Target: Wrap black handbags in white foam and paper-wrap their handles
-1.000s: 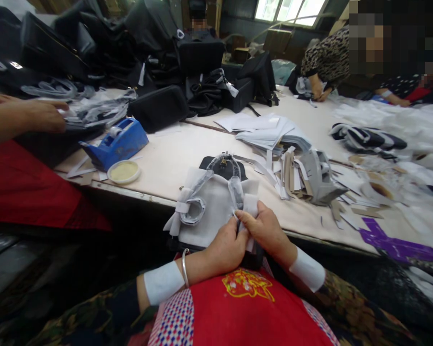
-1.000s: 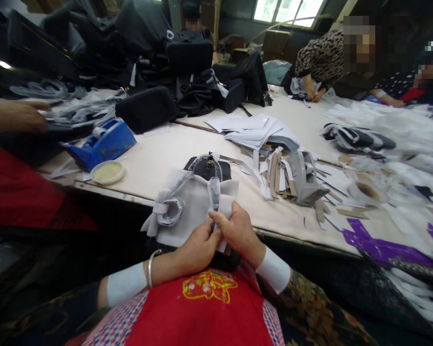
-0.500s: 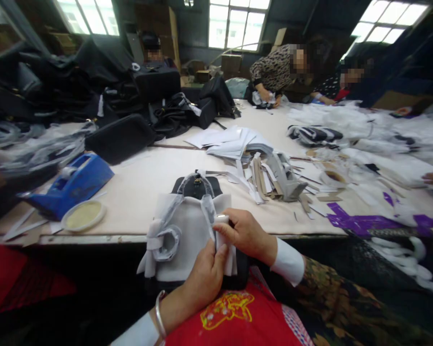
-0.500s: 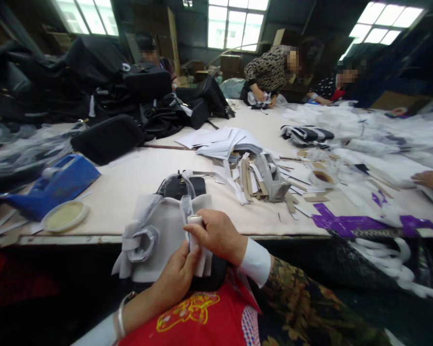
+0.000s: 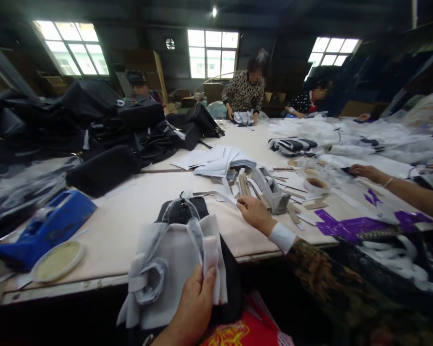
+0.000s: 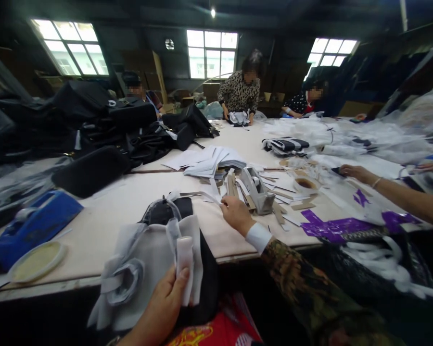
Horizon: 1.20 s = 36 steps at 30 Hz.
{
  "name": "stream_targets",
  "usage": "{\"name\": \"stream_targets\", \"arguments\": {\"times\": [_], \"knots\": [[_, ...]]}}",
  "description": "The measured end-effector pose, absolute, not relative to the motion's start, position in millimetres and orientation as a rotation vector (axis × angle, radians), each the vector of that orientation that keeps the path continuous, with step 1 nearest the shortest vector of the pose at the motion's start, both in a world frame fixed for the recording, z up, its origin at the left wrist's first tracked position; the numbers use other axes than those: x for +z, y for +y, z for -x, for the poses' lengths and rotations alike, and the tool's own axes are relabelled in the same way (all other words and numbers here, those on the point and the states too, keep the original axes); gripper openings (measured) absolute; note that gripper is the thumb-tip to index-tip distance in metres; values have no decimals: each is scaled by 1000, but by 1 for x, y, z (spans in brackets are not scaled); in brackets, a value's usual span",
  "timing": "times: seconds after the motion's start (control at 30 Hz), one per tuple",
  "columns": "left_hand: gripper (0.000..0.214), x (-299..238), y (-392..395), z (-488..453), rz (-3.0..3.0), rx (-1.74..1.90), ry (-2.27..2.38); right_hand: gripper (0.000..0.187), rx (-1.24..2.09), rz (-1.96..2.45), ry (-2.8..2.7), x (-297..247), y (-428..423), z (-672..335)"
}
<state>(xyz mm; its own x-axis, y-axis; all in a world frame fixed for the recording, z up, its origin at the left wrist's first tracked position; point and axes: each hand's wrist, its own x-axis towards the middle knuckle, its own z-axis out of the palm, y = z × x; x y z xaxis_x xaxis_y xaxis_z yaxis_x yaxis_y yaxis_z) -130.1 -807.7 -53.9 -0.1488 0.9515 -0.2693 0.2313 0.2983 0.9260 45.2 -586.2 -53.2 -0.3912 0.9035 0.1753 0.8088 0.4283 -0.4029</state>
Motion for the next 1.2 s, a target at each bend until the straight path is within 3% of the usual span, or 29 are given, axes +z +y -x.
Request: {"name": "stream_targets", "arguments": {"times": [0.3,0.6,0.83,1.07,1.2], "knots": [[48,-49,-808,132,-1117,990,1549,33,275,1425,-2499,-69,-525,45],[44,-61,-807,140,-1164,1001,1508,8,428,1303,-2414,-59,-523,55],[46,-57,-805,140,-1155,1016,1493,13,934,1240,-2032,-58,-571,-15],[50,-59,-808,140,-1102,979,1477,48,1489,1161,-1477,-72,-619,-41],[52,-60,-810,138,-1067,985,1459,41,1798,1054,-1143,-67,-630,-41]]}}
